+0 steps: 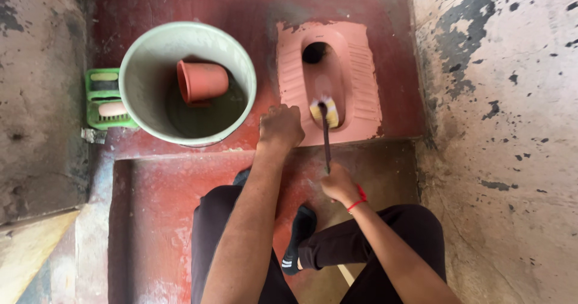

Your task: The person scrubs the interior surfaces of a squat toilet using a long-handled brush and periodically pours water from a bucket using a plastic mug.

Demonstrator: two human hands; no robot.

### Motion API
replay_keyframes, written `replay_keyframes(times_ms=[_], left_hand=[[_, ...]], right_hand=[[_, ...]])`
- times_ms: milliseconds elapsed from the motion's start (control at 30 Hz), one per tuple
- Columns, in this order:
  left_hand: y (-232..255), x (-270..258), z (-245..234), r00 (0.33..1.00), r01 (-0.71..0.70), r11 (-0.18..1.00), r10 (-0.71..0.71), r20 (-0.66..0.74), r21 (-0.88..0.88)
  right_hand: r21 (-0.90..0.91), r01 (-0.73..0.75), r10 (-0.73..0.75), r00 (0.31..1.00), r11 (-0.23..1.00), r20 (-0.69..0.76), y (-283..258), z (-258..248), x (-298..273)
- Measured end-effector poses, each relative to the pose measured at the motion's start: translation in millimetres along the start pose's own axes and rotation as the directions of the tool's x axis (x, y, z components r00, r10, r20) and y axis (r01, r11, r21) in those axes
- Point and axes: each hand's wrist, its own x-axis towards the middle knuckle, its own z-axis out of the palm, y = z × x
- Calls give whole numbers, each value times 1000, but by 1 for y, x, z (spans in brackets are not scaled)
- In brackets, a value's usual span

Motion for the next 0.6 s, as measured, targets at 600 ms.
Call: replay_keyframes(times_ms=[600], left_hand=[[-2, -6, -2, 1000, -3, 1000, 3, -24, -8]], right_hand=[[33, 53, -52, 998, 998, -27, -2, -1, 24]])
